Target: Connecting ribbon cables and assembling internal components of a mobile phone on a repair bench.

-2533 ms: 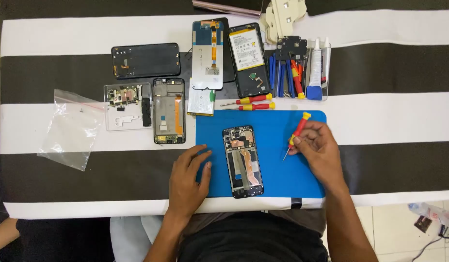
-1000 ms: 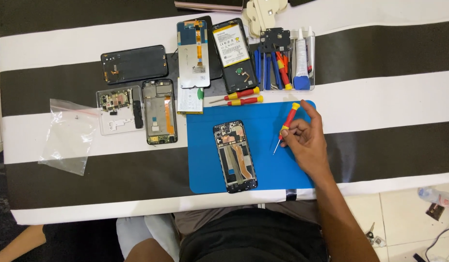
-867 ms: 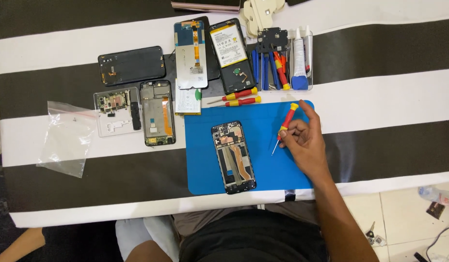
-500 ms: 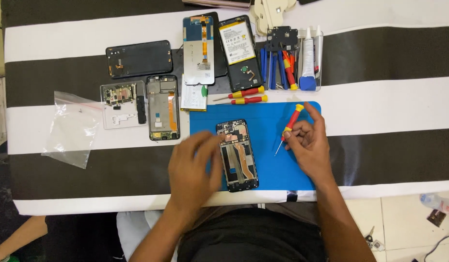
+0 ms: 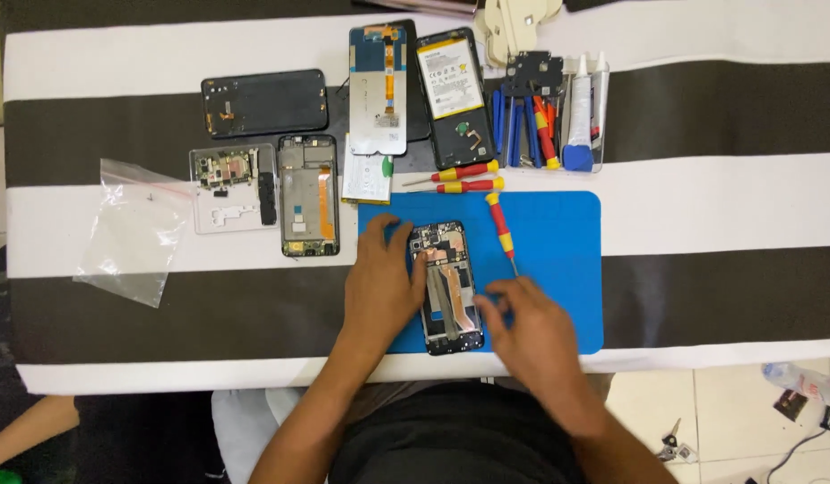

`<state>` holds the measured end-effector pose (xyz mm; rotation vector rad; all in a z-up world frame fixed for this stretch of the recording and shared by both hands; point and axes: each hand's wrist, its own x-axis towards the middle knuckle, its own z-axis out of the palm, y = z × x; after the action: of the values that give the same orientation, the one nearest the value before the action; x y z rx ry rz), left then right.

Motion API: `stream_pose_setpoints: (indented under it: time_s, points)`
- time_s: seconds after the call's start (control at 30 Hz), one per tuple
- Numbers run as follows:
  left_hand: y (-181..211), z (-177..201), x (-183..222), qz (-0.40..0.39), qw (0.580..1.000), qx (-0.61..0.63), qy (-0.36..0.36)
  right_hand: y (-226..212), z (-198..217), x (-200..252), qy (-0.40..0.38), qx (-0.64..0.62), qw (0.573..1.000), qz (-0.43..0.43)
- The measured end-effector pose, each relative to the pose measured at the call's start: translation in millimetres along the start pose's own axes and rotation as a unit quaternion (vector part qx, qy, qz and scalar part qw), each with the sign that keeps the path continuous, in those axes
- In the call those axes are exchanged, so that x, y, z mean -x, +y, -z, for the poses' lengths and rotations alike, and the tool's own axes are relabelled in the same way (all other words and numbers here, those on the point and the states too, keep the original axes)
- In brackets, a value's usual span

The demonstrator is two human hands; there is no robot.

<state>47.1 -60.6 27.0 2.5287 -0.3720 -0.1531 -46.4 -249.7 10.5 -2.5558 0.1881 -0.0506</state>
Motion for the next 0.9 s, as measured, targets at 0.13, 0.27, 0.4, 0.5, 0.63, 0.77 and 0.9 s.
stream_pose_setpoints:
  time_s: [0.13, 0.27, 0.4, 0.5, 0.63, 0.77, 0.9]
  points:
    - [-4.9, -8.1, 0.3, 0.01, 0.999, 0.047, 0.013, 14.6, -34.2, 3.9, -0.056, 0.032, 0.997, -0.047]
    - [-10.4, -11.2, 2.3, 0.041, 0.99, 0.132, 0.002, -4.4, -20.7, -6.2, -0.106, -0.006, 0.99, -0.089]
    - [-14.3, -10.4, 3.9, 0.055, 0.987, 0.15, -0.007, -4.9, -19.5, -11.5, -0.125, -0.051, 0.983, -0.125]
    - [-18.2, -11.1, 5.4, 0.069, 0.983, 0.17, -0.01, -4.2, -21.0, -13.3, -0.124, -0.093, 0.978, -0.142]
    - [-12.6, 4.5, 6.3, 0.068, 0.982, 0.17, -0.039, -8.3, -12.7, -19.3, -0.113, -0.062, 0.985, -0.118]
    - [-9.3, 16.2, 11.4, 0.068, 0.987, 0.129, -0.072, -0.2, -2.5, -24.8, -0.133, 0.058, 0.988, -0.046]
    - [-14.5, 21.9, 16.3, 0.07, 0.989, 0.099, -0.086, -13.7, 29.8, -48.8, -0.102, 0.064, 0.993, 0.006]
